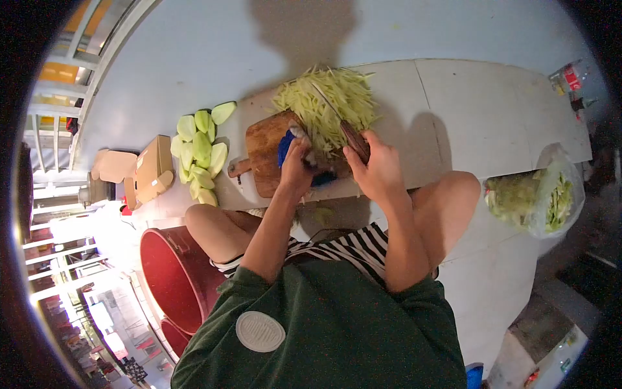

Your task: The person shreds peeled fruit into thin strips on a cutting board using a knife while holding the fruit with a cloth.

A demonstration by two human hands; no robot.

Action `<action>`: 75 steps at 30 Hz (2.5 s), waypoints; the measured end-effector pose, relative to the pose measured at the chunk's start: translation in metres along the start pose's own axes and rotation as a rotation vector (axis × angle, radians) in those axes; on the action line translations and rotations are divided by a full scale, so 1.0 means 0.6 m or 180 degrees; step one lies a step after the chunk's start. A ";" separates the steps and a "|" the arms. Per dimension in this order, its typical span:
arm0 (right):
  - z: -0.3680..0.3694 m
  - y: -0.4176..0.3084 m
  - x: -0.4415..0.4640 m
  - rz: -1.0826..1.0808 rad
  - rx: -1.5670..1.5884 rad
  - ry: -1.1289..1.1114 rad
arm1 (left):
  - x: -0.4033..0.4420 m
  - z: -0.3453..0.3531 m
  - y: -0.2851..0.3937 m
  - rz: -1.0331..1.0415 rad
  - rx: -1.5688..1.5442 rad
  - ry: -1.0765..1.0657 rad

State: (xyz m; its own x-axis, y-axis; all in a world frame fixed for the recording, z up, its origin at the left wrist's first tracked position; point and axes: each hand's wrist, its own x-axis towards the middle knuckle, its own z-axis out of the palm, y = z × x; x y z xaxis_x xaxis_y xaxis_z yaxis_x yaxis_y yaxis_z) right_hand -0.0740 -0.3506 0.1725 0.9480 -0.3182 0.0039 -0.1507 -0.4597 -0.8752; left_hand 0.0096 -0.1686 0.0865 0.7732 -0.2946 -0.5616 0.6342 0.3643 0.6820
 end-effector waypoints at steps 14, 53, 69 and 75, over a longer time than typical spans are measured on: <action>-0.007 0.004 0.002 0.0136 -0.0241 0.0169 | 0.094 0.050 0.194 0.1410 -0.0658 -0.0602; 0.034 0.024 0.002 -0.0913 -0.1630 0.0580 | -0.016 0.003 0.149 0.3857 0.5018 -0.1023; 0.052 0.039 0.014 -0.1100 -0.1896 0.0823 | 0.015 -0.002 0.141 0.3778 0.5084 -0.0922; 0.057 0.034 0.020 -0.1179 -0.1921 0.0782 | 0.036 0.003 0.144 0.3695 0.5175 -0.0807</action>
State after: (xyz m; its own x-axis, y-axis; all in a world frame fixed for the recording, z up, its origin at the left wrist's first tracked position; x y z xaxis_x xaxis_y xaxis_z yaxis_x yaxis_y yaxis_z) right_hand -0.0564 -0.3355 0.1380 0.8873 -0.1979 0.4166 -0.0286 -0.9251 -0.3786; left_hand 0.0812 -0.1450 0.1343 0.6297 -0.6991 0.3387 -0.7701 -0.5045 0.3905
